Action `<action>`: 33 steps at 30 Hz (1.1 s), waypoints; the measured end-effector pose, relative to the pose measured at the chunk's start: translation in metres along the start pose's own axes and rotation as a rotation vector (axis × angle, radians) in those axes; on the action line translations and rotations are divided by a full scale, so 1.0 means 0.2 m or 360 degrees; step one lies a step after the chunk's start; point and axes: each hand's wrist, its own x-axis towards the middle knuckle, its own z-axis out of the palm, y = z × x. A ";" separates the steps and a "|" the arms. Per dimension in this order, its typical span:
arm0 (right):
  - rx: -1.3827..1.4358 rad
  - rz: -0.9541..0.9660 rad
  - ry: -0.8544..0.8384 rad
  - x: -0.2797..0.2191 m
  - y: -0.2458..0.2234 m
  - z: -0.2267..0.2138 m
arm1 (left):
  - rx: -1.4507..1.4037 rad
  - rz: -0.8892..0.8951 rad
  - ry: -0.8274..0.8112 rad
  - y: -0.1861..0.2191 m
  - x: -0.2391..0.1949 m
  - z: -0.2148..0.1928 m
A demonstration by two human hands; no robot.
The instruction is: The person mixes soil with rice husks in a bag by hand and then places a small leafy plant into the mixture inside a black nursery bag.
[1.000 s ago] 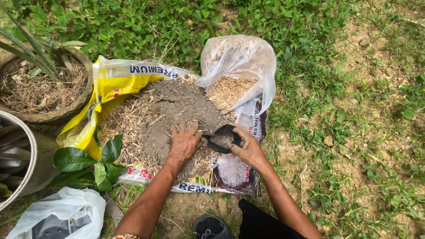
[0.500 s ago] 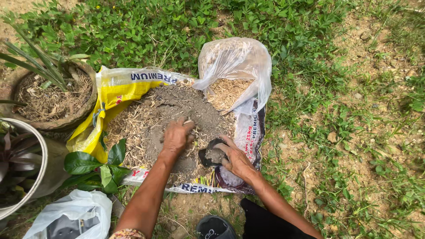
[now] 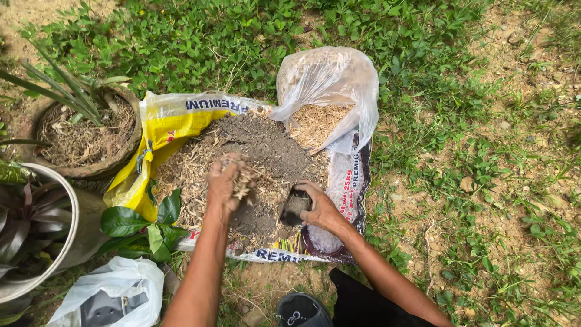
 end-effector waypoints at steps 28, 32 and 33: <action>-0.0462 -0.0446 0.0371 0.04 0.26 0.06 | 0.0006 0.0495 -0.0352 -0.59 -0.28 0.25; -0.0208 0.0006 0.0208 -0.01 0.14 0.04 | 0.0408 0.0729 -0.0343 -0.60 -0.27 0.22; -0.0208 0.0010 0.0208 -0.02 0.12 0.04 | 0.0408 0.0725 -0.0342 -0.62 -0.27 0.22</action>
